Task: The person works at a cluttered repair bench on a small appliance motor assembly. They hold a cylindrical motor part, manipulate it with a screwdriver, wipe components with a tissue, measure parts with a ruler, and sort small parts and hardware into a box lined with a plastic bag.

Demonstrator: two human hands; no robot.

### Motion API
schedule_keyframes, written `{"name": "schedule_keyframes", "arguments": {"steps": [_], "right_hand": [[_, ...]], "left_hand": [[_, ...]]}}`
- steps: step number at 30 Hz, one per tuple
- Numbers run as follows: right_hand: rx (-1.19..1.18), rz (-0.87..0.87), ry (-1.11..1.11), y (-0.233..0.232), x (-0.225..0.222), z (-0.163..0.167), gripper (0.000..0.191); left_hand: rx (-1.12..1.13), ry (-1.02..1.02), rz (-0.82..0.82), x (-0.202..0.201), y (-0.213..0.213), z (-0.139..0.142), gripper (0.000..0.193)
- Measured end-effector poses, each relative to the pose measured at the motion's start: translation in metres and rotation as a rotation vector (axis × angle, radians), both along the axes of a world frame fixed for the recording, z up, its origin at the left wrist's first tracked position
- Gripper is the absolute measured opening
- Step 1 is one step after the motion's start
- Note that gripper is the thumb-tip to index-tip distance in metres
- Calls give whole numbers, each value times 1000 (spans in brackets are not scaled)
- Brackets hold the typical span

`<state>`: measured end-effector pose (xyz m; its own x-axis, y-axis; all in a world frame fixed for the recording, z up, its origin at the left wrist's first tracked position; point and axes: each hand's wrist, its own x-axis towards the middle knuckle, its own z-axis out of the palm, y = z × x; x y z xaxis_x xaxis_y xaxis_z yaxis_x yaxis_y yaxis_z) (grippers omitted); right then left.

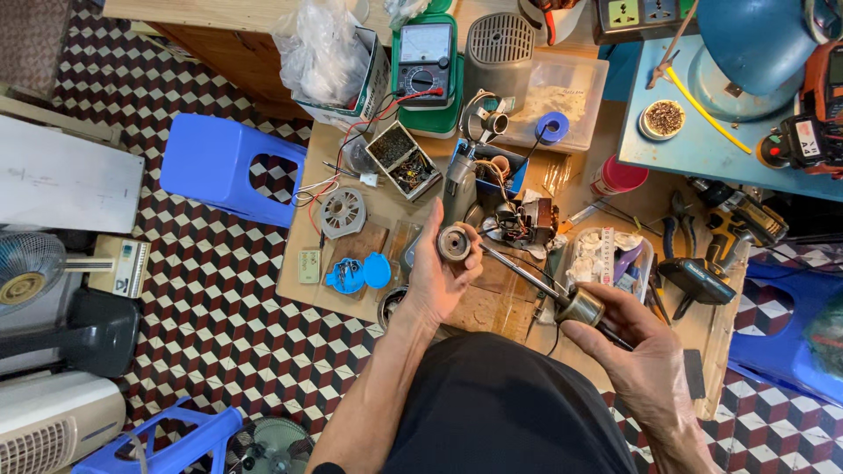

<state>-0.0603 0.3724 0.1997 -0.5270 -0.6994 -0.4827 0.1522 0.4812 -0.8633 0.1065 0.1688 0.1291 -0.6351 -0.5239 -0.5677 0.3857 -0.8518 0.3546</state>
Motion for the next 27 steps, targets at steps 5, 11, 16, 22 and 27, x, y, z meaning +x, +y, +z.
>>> {"name": "schedule_keyframes", "arguments": {"steps": [5,11,16,22,27], "right_hand": [[-5,52,19,-3,3,1,56],[38,118,103,-3,2,-2,55],[25,133,171,0,6,2,54],[-31,294,515,-1,11,12,54],[59,173,310,-10,20,12,53]], "left_hand": [[43,-82,-28,-3,7,5,55],[-179,-113,-84,-8,17,11,44],[-408,-307,-161,-4,18,5,49],[-717,-595,-263,-4,11,-10,69],[-686,-569,-201,-6,15,-8,63]]}}
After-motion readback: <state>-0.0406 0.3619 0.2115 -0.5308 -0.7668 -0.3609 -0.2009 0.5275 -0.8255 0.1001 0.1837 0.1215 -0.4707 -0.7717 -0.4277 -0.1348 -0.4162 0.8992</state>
